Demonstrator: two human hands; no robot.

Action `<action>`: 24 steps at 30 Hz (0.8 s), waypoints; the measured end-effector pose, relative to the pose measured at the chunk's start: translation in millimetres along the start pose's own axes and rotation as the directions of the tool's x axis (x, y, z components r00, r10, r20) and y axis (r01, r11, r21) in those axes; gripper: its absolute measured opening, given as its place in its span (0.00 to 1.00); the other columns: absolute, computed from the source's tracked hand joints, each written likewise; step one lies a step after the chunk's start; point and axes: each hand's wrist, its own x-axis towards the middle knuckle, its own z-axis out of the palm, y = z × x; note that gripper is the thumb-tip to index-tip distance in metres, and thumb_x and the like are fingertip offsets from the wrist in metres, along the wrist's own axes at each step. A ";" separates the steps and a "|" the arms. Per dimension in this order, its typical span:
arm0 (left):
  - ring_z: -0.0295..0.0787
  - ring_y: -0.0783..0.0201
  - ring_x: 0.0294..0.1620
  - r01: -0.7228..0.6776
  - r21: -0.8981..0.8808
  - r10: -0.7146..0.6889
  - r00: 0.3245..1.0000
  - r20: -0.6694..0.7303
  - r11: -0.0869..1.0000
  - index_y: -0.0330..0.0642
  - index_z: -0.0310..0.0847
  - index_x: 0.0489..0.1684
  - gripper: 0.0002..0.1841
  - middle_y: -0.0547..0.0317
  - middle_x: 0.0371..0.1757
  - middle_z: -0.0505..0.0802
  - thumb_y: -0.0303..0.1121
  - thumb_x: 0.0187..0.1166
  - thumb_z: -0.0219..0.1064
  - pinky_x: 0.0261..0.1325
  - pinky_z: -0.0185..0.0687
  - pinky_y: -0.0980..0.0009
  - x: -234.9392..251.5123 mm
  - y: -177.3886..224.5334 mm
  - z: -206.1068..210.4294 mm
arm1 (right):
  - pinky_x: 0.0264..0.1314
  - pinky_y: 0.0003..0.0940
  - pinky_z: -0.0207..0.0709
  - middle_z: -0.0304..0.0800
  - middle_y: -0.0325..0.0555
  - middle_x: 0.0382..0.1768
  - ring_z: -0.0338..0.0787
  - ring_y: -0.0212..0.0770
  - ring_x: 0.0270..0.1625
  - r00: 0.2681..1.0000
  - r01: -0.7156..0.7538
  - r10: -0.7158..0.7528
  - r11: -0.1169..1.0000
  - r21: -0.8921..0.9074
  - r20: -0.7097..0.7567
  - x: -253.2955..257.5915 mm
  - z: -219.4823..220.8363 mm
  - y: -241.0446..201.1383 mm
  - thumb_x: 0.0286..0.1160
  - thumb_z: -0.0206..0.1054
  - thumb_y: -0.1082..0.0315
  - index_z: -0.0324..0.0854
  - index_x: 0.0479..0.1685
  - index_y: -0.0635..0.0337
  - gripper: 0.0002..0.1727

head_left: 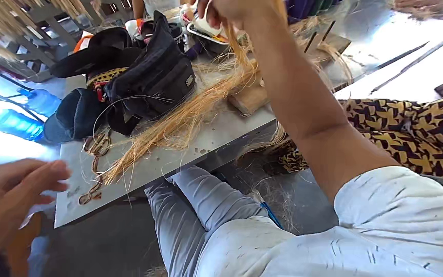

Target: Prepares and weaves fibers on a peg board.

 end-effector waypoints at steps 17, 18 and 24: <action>0.86 0.50 0.67 0.043 -0.718 0.141 0.971 0.194 0.694 0.51 0.72 0.80 0.48 0.52 0.69 0.87 0.78 0.79 0.31 0.62 0.85 0.43 156.7 111.2 152.3 | 0.42 0.65 0.80 0.91 0.57 0.40 0.92 0.62 0.47 0.940 0.341 -0.192 0.549 -0.763 0.281 -60.6 119.1 -25.3 0.77 0.67 0.61 0.86 0.49 0.60 0.13; 0.87 0.52 0.67 0.037 -0.764 0.127 0.980 0.155 0.644 0.50 0.72 0.80 0.46 0.53 0.67 0.88 0.77 0.81 0.33 0.64 0.85 0.45 158.3 111.0 155.9 | 0.38 0.63 0.80 0.91 0.57 0.37 0.92 0.62 0.43 0.938 0.345 -0.231 0.538 -0.769 0.259 -71.6 128.2 -21.4 0.77 0.66 0.62 0.85 0.54 0.60 0.14; 0.93 0.60 0.52 -0.105 -0.874 0.043 0.994 -0.096 0.475 0.43 0.81 0.59 0.30 0.58 0.50 0.95 0.54 0.96 0.35 0.57 0.89 0.57 162.0 98.9 147.0 | 0.64 0.55 0.80 0.89 0.54 0.62 0.89 0.53 0.62 0.854 0.520 -0.432 0.707 -0.479 0.290 -98.3 136.4 19.4 0.74 0.70 0.64 0.64 0.90 0.56 0.40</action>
